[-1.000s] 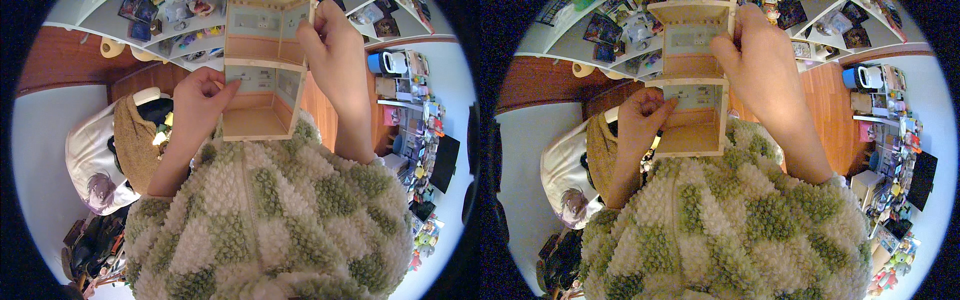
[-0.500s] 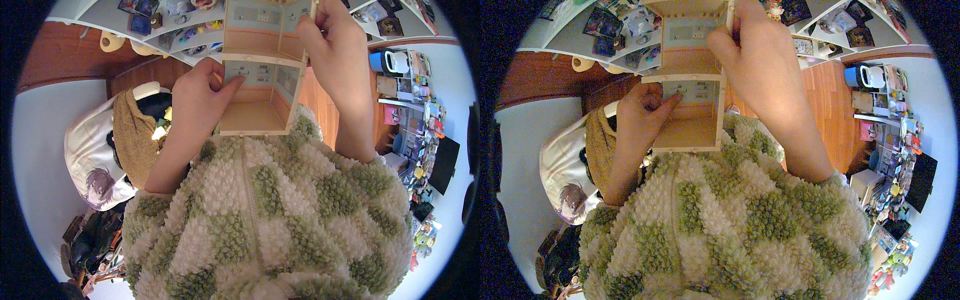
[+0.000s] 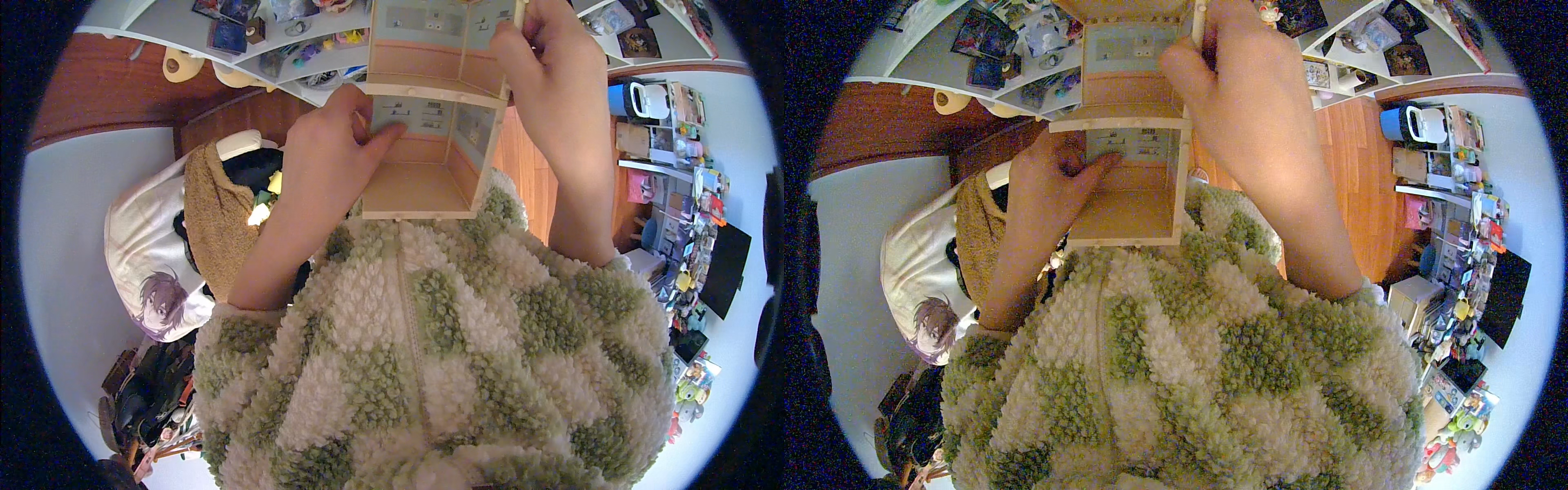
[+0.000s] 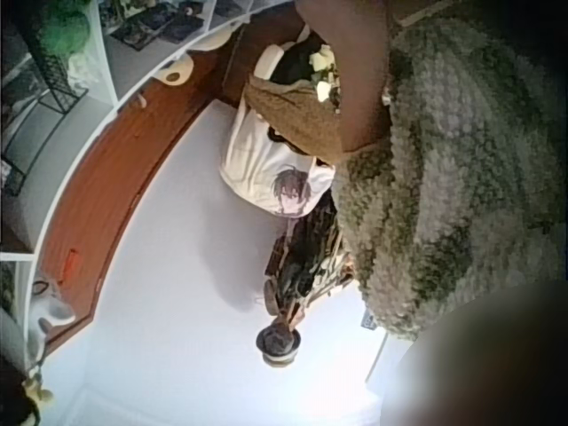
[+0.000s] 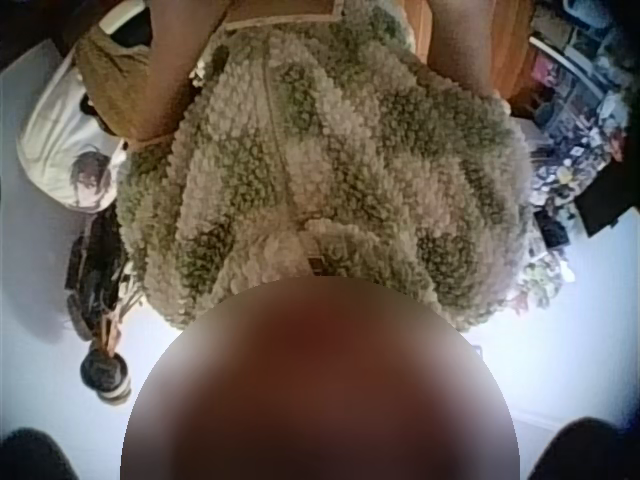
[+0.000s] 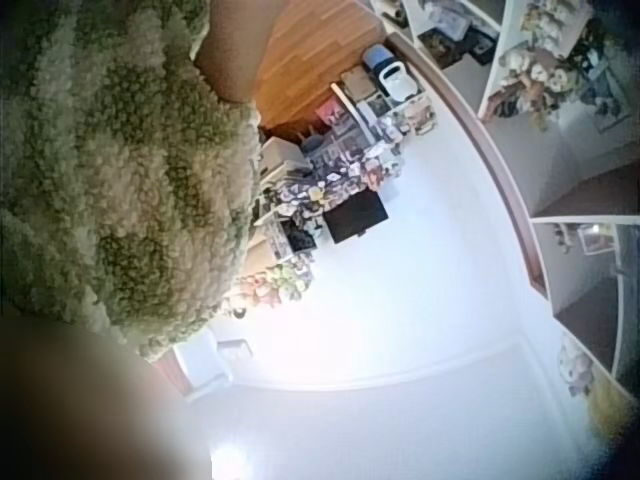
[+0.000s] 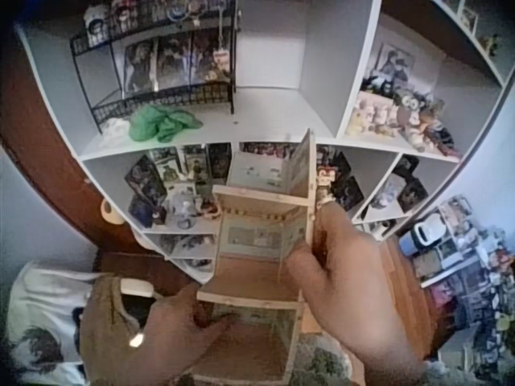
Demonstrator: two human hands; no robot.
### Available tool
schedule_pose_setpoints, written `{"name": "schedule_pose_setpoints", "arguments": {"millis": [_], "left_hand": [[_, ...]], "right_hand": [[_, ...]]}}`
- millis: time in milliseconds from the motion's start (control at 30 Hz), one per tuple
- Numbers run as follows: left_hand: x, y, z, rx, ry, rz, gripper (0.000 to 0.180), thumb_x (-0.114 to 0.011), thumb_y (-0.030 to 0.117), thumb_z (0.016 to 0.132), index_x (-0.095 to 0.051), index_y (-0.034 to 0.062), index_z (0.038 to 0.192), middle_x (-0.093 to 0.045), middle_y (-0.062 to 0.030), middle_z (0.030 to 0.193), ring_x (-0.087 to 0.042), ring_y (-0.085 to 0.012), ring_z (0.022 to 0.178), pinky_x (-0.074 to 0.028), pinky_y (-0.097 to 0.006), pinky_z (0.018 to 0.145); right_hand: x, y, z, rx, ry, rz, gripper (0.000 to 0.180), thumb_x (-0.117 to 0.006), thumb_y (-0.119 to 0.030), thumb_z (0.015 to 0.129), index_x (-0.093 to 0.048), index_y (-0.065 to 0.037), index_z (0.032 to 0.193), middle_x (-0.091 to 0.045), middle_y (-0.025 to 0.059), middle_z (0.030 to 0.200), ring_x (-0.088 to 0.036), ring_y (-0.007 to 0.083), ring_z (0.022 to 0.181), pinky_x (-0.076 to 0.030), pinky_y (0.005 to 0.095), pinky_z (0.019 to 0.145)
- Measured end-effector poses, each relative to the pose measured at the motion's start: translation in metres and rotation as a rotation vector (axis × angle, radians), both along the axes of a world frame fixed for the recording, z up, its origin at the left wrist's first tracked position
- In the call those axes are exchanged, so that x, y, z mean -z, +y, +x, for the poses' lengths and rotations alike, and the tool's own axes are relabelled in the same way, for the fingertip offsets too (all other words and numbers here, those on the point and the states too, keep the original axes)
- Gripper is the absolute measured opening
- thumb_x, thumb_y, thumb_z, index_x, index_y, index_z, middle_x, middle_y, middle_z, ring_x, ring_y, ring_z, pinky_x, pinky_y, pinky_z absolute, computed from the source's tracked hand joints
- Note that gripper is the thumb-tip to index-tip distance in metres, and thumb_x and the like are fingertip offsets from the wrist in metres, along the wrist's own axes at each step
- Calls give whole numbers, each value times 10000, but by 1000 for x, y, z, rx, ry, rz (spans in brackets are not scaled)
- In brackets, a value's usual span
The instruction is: The person assembles a miniature wooden dollhouse by applying adhesive-backed paper panels to the interior walls and inserting small wooden furniture pieces. The person handles paper panels, a wooden dollhouse frame, and miniature furniture, placing items into the structure.
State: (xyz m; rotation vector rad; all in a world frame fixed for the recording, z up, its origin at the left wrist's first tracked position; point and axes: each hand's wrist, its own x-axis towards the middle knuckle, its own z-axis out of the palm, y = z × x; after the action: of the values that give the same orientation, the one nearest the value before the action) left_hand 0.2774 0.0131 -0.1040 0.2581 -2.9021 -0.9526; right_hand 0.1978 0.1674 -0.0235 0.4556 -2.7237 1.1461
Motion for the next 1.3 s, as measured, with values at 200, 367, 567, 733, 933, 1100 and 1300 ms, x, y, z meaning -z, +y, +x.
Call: {"name": "schedule_pose_setpoints", "arguments": {"millis": [200,367,567,733,933,1100,1300], "left_hand": [[-2,1,-2,-3,18,19,320,-767,228,700,-550,18,805,-609,-124,622,-625,-293,588,-487,-383,531],[-2,0,-5,-17,4,29,313,-765,225,704,-548,14,786,-609,-127,625,-626,-294,591,-488,-384,533],[0,-1,-8,-11,-21,22,312,-752,234,718,-563,5,813,-613,-132,631,-629,-301,600,-495,-385,539],[0,-2,-9,7,1,31,316,-747,239,722,-561,-1,810,-609,-140,627,-628,-310,597,-496,-391,543],[2,-5,-13,29,-10,-4,321,-739,246,729,-525,8,756,-603,-140,615,-626,-325,599,-493,-403,544],[1,-5,-13,28,-17,-105,335,-733,269,737,-509,20,743,-602,-143,616,-625,-338,616,-483,-412,535],[10,-11,-15,-15,46,68,342,-718,291,765,-554,1,841,-607,-138,655,-595,-281,551,-473,-369,521]], "right_hand": [[-1,4,-11,-16,-169,-98,137,-563,-53,789,-472,47,808,-493,192,597,-513,236,535,-396,355,501],[-1,1,-4,15,4,41,147,-559,-54,792,-452,47,791,-457,176,582,-478,226,519,-380,350,492],[1,0,-5,-4,44,25,154,-554,-58,799,-439,43,784,-432,166,575,-447,224,511,-371,348,491],[0,5,-16,-11,-154,-20,146,-551,-58,800,-447,44,792,-441,170,580,-455,231,516,-372,350,494],[2,3,-15,-42,-69,-44,134,-551,-49,799,-453,43,800,-439,166,582,-457,216,518,-375,347,494],[-5,-3,-5,-11,18,38,128,-544,-57,801,-467,43,820,-460,173,595,-477,220,528,-387,344,504],[-16,-8,0,56,13,122,140,-539,-72,812,-490,51,858,-492,159,617,-480,188,551,-402,313,518]]}}
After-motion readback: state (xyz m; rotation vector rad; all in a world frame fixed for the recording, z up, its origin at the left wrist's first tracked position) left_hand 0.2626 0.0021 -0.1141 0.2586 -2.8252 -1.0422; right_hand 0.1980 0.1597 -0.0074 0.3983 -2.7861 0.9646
